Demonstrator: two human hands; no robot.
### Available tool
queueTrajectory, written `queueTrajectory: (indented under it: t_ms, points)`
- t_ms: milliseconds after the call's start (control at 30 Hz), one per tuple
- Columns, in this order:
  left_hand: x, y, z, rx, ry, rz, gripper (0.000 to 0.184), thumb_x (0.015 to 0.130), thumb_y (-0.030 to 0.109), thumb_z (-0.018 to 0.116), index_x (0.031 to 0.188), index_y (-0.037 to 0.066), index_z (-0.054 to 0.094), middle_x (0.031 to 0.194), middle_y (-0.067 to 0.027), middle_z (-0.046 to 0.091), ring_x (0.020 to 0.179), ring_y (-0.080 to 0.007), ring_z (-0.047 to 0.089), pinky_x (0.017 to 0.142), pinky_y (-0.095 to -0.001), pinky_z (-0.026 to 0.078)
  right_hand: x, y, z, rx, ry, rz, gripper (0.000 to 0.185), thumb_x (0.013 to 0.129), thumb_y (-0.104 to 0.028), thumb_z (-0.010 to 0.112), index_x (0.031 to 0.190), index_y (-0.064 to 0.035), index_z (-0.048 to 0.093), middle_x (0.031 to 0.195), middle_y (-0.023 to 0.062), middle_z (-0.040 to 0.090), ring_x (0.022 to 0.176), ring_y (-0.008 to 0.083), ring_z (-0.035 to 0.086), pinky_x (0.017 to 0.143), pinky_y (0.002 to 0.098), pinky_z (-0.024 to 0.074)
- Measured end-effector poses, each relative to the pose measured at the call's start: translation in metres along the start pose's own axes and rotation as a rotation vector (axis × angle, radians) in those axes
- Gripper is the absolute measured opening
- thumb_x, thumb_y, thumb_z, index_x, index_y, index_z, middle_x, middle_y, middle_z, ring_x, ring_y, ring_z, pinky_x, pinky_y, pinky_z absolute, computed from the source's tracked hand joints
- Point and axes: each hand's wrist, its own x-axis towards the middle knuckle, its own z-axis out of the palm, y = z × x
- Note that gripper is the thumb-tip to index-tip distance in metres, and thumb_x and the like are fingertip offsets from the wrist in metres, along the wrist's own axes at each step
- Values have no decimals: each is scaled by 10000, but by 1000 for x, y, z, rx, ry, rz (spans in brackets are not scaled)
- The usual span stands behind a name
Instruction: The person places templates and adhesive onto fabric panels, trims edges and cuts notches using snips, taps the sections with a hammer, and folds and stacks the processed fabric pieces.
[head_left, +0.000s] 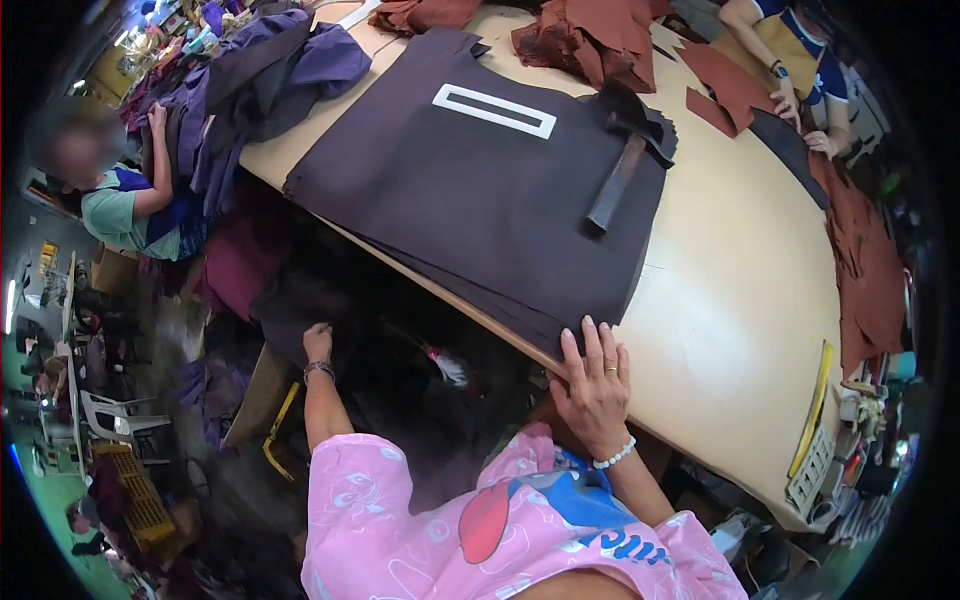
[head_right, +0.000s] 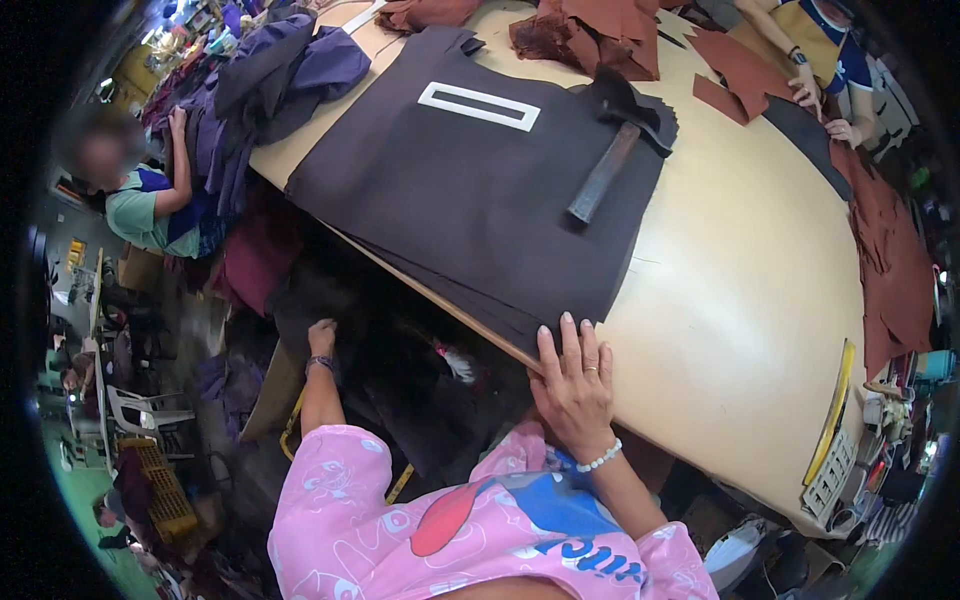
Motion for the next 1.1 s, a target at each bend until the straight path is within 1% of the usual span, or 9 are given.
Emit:
queueTrajectory:
  t_ms: [133, 267, 433, 567, 667, 800, 867, 967, 1100]
  points:
    - [20, -3, -12, -175, 167, -176, 176, 689, 43, 699, 865, 41, 699, 787, -117, 683, 733, -193, 649, 709, -299, 496, -1, 0, -1, 11, -2, -1, 575, 761, -263, 648, 1290, -121, 474, 1368, 139, 403, 1246, 327, 398, 998, 480, 309]
    - [29, 22, -40, -42, 247, -113, 182, 680, 44, 708, 861, 54, 698, 768, -105, 678, 710, -191, 644, 693, -302, 494, -1, 0, -2, 30, -3, 0, 577, 767, -262, 643, 1297, -122, 463, 1368, 138, 399, 1252, 326, 389, 1003, 481, 309]
    - [18, 73, -71, 161, 328, 166, 258, 842, 238, 594, 911, -6, 638, 851, -204, 648, 789, -352, 625, 709, -400, 475, -3, 1, -2, 56, -1, 9, 592, 771, -259, 641, 1311, -122, 442, 1375, 137, 384, 1262, 332, 371, 1008, 491, 304]
    - [17, 101, -79, 228, 529, 145, 334, 932, 275, 425, 851, -13, 575, 844, -241, 608, 788, -430, 562, 671, -468, 427, -4, 3, -1, 82, -17, 1, 633, 764, -294, 648, 1326, -116, 417, 1387, 141, 360, 1265, 343, 358, 1007, 502, 302]
    - [12, 150, -93, 148, 687, 202, 328, 928, 308, 440, 899, 23, 598, 843, -233, 625, 779, -435, 579, 657, -487, 437, -4, 3, -4, 134, 0, 7, 646, 760, -326, 655, 1324, -118, 419, 1384, 141, 362, 1260, 343, 361, 1001, 506, 305]
    - [-48, 300, -117, -83, 207, 621, 222, 867, 225, 563, 911, 23, 645, 832, -209, 629, 763, -348, 619, 643, -395, 469, 2, 11, -23, 539, 47, 128, 686, 744, -359, 688, 1297, -51, 424, 1313, 173, 429, 1230, 336, 390, 996, 471, 322]
    - [-100, 374, -111, -81, -221, 744, 191, 850, 129, 581, 913, -46, 625, 833, -200, 639, 703, -203, 646, 627, -309, 477, 10, 23, -46, 795, 131, 197, 722, 717, -306, 718, 1302, -26, 402, 1272, 187, 458, 1186, 348, 430, 996, 425, 334]
    - [-199, 461, -91, 79, -600, 1211, 163, 816, 126, 597, 878, -17, 645, 706, -182, 620, 635, -253, 638, 586, -346, 484, 14, 38, -92, 759, 297, 62, 738, 696, -219, 702, 1329, -38, 369, 1210, 171, 503, 1154, 332, 464, 1000, 434, 336]
    - [-279, 524, -52, 114, -930, 1670, 98, 770, 125, 615, 804, 45, 661, 610, -158, 578, 552, -320, 579, 536, -396, 458, -9, 61, -130, 655, 186, 75, 701, 678, -102, 650, 1325, -66, 381, 1033, 122, 589, 1001, 281, 566, 982, 476, 342]
